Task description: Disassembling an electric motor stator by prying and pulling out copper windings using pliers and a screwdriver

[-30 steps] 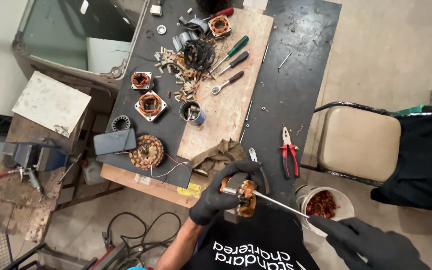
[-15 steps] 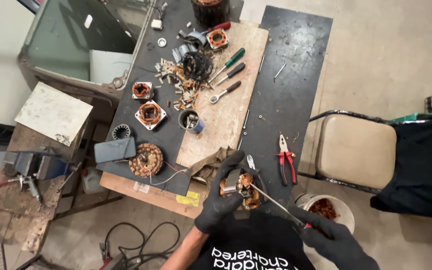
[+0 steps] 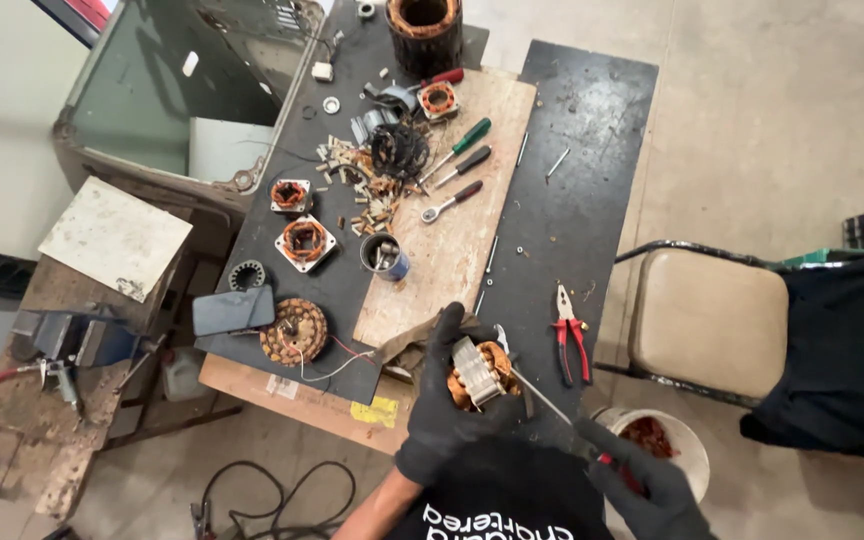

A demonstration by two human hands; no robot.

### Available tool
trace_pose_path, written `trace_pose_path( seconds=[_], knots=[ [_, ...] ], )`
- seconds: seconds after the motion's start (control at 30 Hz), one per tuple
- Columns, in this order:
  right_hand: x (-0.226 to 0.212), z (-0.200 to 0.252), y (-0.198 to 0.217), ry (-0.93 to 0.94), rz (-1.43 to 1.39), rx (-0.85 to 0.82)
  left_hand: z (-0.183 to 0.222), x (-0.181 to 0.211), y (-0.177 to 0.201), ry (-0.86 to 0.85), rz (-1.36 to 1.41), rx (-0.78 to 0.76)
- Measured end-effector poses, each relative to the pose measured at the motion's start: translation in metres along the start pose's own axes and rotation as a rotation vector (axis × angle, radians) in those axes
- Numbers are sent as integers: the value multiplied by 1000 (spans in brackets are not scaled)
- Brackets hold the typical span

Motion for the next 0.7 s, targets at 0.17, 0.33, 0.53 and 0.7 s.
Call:
trace_pose_path(
  seconds=[0.17,0.33,0.53,0.7],
  knots=[
    [-49,8,-24,-636,-470,162,6,-11,-5,-123,-38,63],
    [-45,17,-40,-448,-443,182,2,-14,-3,-131,-52,79],
    [-35,-20,54,-332,333,-179,-1,-25,12,-117,-332,-5],
    [-94,4,89,-765,471,80,3,-15,16,-297,-686,-40]
  ],
)
Point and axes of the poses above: each hand's wrist, its own z-axis away from the middle knuckle, its own y-axis out of the back of the hand, x = y × z, the point moved 1 cm from there along -z, towards the middle knuckle
